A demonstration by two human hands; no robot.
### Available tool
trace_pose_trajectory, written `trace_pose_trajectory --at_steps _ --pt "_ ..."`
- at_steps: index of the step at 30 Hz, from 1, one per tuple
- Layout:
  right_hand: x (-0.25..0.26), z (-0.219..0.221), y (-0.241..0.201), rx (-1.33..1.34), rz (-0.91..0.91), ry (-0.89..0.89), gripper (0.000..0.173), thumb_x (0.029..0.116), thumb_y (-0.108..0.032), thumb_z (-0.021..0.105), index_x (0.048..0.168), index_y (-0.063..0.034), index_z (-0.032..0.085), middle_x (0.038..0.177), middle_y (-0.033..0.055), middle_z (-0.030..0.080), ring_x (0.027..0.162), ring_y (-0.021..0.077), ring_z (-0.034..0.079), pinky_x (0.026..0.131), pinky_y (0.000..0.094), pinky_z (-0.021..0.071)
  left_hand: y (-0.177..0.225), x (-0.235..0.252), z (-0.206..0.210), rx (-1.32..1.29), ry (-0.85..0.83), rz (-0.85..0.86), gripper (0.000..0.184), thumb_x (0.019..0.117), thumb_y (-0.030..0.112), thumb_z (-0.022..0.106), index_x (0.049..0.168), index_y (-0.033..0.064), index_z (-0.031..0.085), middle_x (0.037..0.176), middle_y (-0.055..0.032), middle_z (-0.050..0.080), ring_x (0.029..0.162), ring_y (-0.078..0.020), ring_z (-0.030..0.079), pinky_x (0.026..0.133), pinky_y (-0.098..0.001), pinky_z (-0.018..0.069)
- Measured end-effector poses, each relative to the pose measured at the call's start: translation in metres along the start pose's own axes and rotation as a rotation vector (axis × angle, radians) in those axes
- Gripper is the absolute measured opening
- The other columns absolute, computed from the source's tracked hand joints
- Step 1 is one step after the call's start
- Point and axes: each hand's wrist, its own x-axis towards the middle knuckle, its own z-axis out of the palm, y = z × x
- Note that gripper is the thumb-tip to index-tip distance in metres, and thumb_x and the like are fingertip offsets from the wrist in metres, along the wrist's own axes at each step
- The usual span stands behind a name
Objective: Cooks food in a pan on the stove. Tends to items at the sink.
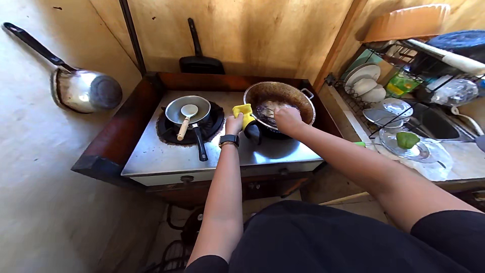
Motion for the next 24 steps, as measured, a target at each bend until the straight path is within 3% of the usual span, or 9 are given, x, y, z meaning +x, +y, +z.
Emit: trace_pose_trajectory --at_steps 14,24 --pt "0.008 0.008 0.012 0.038 -0.012 0.033 0.029 0.0962 0.001 0.058 0.125 0.0081 0.056 0.115 0.0285 0.065 0.109 0.0466 0.066 0.084 0.0608 0.0525 0.000 -0.001 0.003 -0.061 0.019 0.013 0.050 0.1095 0.035 0.046 0.124 -0.0107 0.060 0.123 -0.0309 0.062 0.116 -0.0395 0.061 0.102 -0.0562 0.0465" --pt "0.009 0.008 0.041 0.094 0.008 0.071 0.030 0.0985 -0.014 0.060 0.123 0.0040 0.059 0.114 0.0271 0.067 0.109 0.0453 0.066 0.084 0.0616 0.0520 -0.002 0.000 0.002 -0.051 0.019 0.016 0.051 0.1096 0.035 0.046 0.123 -0.0117 0.061 0.123 -0.0314 0.062 0.117 -0.0402 0.061 0.103 -0.0577 0.0457"
